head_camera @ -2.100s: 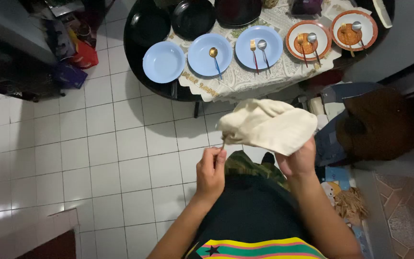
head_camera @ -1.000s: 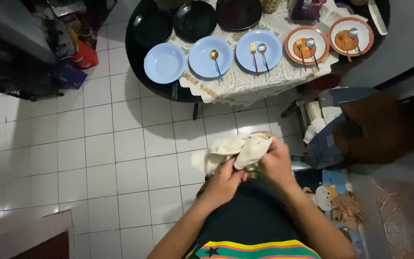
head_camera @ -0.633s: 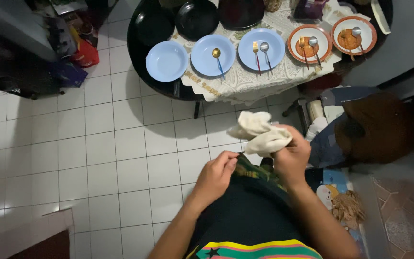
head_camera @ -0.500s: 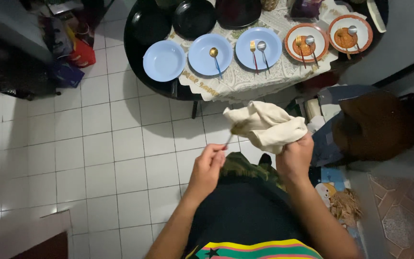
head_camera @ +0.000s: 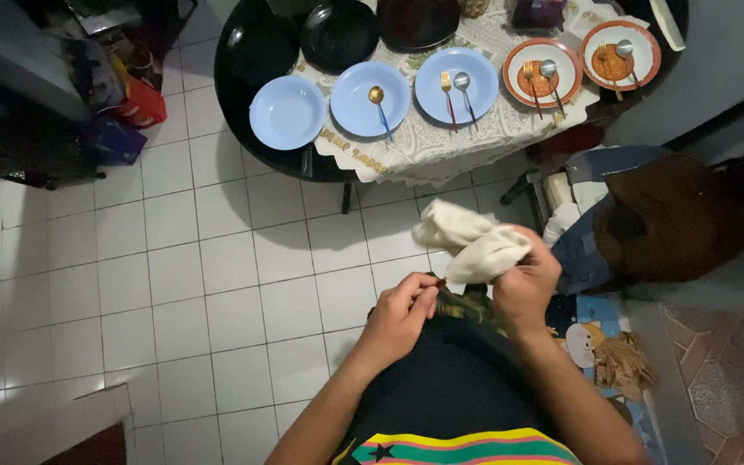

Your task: Wiping spoons and forks with a cloth and arranging them on plates

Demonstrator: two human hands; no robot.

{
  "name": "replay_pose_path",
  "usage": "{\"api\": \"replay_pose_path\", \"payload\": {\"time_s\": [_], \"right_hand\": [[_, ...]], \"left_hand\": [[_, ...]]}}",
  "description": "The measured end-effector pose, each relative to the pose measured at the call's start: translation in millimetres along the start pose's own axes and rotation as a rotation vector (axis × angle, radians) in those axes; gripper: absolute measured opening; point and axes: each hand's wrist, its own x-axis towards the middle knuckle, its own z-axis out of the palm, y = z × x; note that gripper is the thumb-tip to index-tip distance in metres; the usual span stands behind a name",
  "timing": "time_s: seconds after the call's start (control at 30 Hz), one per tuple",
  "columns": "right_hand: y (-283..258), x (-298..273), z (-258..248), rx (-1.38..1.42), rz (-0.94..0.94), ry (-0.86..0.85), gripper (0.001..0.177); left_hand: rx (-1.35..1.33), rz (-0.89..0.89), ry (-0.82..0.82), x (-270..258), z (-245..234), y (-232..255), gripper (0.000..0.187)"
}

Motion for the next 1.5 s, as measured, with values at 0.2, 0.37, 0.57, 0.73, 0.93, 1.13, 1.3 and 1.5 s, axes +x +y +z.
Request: {"api": "replay_pose_path", "payload": {"time_s": [0.2, 0.37, 0.57, 0.73, 0.93, 1.13, 1.3, 1.5], "right_hand": [[-1, -14, 18, 0.108, 0.218, -0.150, 0.021], [-1, -30, 30, 0.195, 0.420, -0.288, 0.031], [20, -22, 17, 0.188, 0.497, -0.336, 0.030], [8, -24, 27, 0.191, 0.514, -0.549, 0.027], [-19, -27, 35, 0.281, 0.602, -0.723, 0.013], [-7, -43, 41, 0.619, 0.884, -0.717, 0.022], [-12, -35, 46, 0.578, 0.776, -0.474, 0.029], [-19, -29, 40, 0.336, 0.725, -0.494, 0.031]], "left_hand": [[-0.456, 0.020, 0.284, 1, 15, -14, 0.020], [-0.293, -0.017, 0.277, 5, 22, -20, 0.025], [0.373, 0.153, 0.443, 10, -3, 21, 0.025], [-0.034, 0.117, 0.346, 26, -16, 43, 0.032], [-0.230, 0.038, 0.415, 32, -31, 34, 0.016], [-0.781, 0.067, 0.210, 30, -27, 28, 0.015], [-0.672, 0.013, -0.011, 22, -12, 23, 0.069], [-0.528, -0.201, 0.314, 25, -1, 43, 0.031]]}}
